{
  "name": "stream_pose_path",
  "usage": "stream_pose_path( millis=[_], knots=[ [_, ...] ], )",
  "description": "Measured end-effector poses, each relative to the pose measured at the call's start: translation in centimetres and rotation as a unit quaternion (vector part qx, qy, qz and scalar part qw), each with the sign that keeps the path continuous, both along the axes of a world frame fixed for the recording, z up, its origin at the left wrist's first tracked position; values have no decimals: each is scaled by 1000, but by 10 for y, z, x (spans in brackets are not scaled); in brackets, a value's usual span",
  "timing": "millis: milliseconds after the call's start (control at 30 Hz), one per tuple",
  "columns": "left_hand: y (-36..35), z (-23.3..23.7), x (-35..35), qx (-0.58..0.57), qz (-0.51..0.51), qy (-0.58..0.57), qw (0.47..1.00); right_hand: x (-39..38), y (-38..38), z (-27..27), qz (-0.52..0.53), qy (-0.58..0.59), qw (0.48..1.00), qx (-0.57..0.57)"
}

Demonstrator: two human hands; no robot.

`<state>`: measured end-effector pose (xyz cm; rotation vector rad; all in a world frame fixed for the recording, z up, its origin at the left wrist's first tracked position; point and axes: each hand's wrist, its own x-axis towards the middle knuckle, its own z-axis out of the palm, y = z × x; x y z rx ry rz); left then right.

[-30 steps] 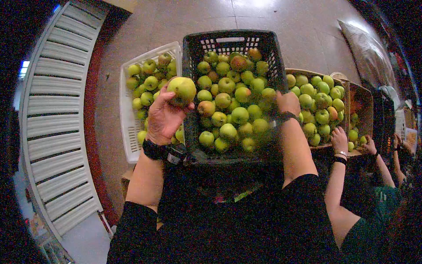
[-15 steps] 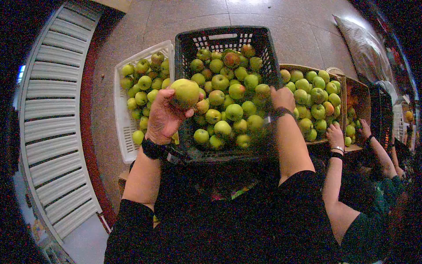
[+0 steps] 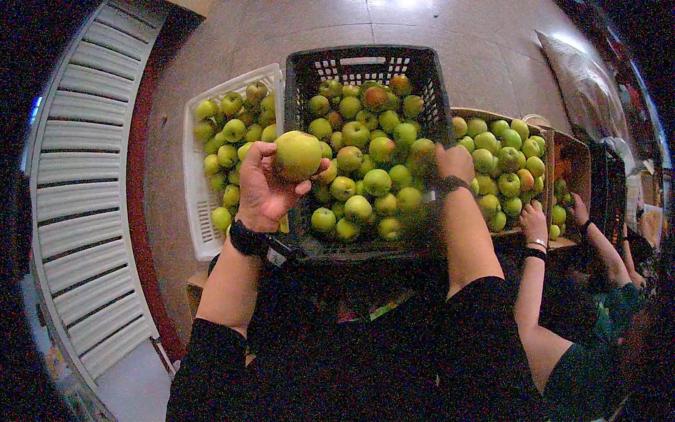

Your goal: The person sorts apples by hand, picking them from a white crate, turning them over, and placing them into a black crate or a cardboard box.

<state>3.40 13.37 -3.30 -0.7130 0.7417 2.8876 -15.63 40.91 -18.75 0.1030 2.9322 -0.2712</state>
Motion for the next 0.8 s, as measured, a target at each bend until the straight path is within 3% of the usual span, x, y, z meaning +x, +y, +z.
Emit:
stream_pose_path(
  millis=[200,300,400,633,800],
  knots=[
    [-5,-7,3,-25,-11,3,1000,0,1,-1,2,8,1000,4],
    [3,-6,1,-97,22,47,994,-1,2,-2,2,3,1000,2],
    [7,4,1,-94,34,83,992,-2,3,0,-1,-9,1000,-6],
    [11,3,3,-215,47,59,974,1,2,1,12,7,1000,10],
    [17,8,3,-359,85,49,928,-2,5,-2,19,3,1000,7]
  ],
)
